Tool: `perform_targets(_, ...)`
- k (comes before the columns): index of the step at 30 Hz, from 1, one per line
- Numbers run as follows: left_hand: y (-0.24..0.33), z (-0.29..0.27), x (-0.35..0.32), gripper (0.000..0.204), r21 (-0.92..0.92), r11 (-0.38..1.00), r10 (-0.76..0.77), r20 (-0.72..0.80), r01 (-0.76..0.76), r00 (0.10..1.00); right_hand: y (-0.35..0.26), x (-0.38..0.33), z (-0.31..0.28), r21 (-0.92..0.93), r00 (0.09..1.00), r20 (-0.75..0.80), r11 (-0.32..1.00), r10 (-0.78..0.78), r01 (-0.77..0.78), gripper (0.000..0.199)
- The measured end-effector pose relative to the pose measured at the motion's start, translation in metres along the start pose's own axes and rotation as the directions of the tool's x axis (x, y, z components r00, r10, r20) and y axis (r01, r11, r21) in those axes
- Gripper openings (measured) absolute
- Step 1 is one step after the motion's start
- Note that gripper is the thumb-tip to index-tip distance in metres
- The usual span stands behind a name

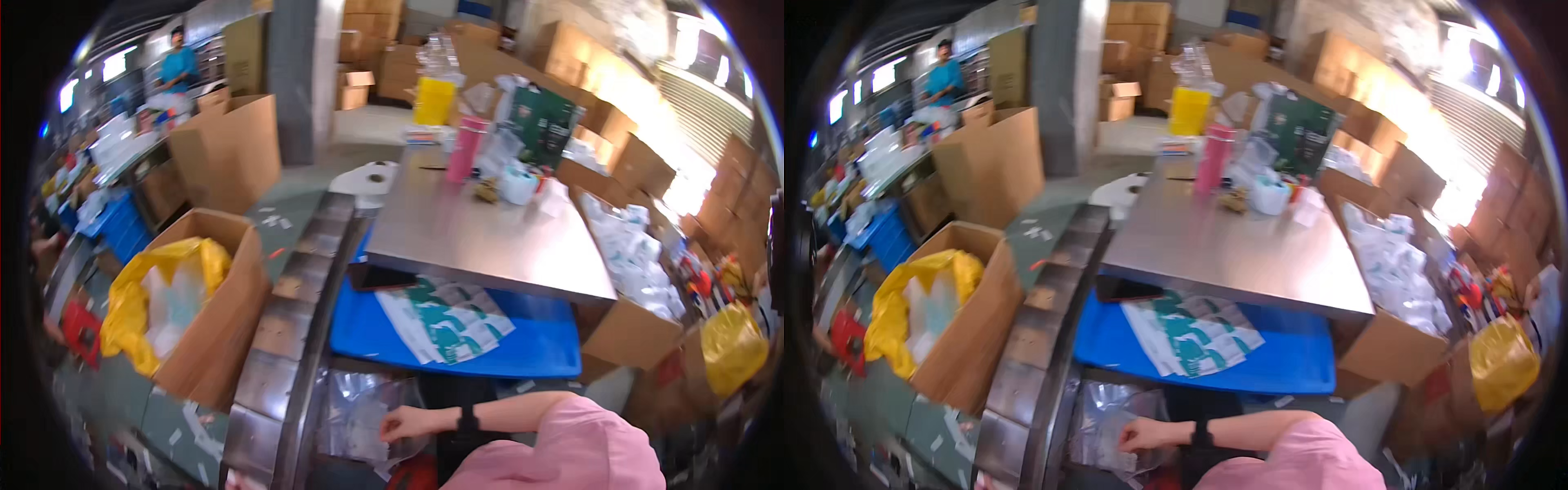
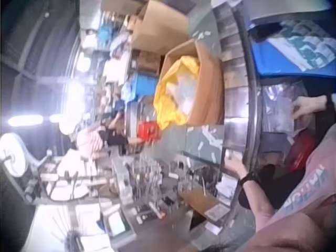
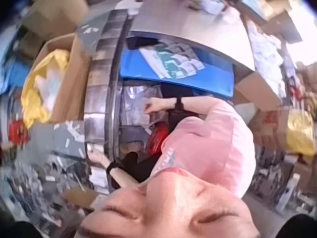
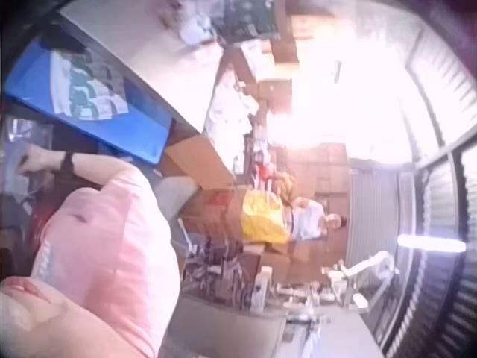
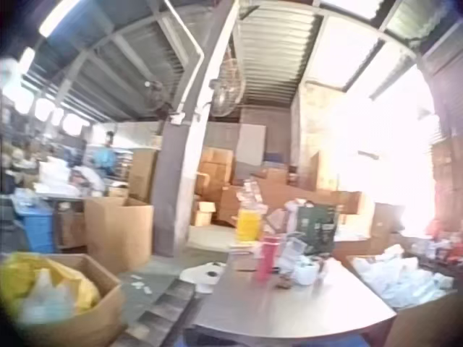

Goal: Counting and stacking small adhesive labels and placing them into plastic bags on a production line.

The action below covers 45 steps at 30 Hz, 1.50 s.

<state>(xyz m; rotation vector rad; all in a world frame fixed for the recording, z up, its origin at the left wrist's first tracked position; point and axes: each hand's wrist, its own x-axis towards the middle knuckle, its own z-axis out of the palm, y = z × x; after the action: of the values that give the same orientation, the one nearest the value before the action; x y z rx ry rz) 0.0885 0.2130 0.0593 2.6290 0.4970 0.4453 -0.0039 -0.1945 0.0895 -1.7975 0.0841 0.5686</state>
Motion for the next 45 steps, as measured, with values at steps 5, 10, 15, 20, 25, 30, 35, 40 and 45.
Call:
perform_targets(5, 0.166, -0.08, -0.104, 0.025, -0.672, 0.728, 0.347, 0.533, 0.137, 0.772, -0.035, -0.019, 0.038, 0.411, 0.999, -0.005, 0.911, -0.039, 0.038, 0.038)
perform_targets(10, 0.182, -0.018, -0.214, 0.026, -0.715, 0.659, 0.43, 0.611, 0.231, 0.664, -0.042, -0.039, 0.02, 0.209, 0.997, 0.019, 0.975, 0.074, -0.076, 0.023)
perform_targets(15, 0.203, -0.015, -0.239, 0.03, -0.756, 0.536, 0.406, 0.622, 0.376, 0.67, -0.022, -0.065, 0.005, 0.33, 0.996, -0.001, 0.941, 0.086, -0.081, 0.025)
perform_targets(20, 0.196, -0.001, -0.232, 0.032, -0.517, 0.546, 0.317, 0.856, 0.659, 0.409, -0.03, -0.07, -0.003, 0.395, 0.936, 0.17, 0.849, 0.31, -0.353, 0.026)
perform_targets(25, 0.192, 0.0, -0.24, 0.036, -0.237, 0.509, 0.295, 0.951, 0.827, 0.09, -0.003, -0.057, -0.012, 0.305, 0.872, 0.146, 0.817, 0.467, -0.489, 0.021)
perform_targets(30, 0.187, 0.002, -0.248, 0.052, -0.228, 0.589, 0.227, 0.967, 0.775, 0.112, 0.042, -0.001, -0.014, -0.077, 0.958, -0.182, 0.968, 0.22, -0.237, 0.021)
perform_targets(35, 0.186, 0.017, -0.246, 0.067, 0.102, 0.545, 0.052, 0.986, 0.832, -0.156, 0.074, 0.077, 0.014, -0.011, 0.936, -0.27, 0.972, 0.224, -0.236, 0.034)
perform_targets(40, 0.184, 0.032, -0.246, 0.065, 0.072, 0.447, 0.039, 0.994, 0.892, -0.099, 0.094, 0.086, 0.012, -0.311, 0.978, -0.207, 0.95, -0.024, -0.043, 0.037)
perform_targets(45, 0.173, 0.039, -0.256, 0.052, -0.013, 0.34, 0.129, 0.991, 0.94, -0.033, 0.055, 0.021, -0.016, -0.43, 0.997, 0.036, 0.902, 0.074, -0.051, 0.03)
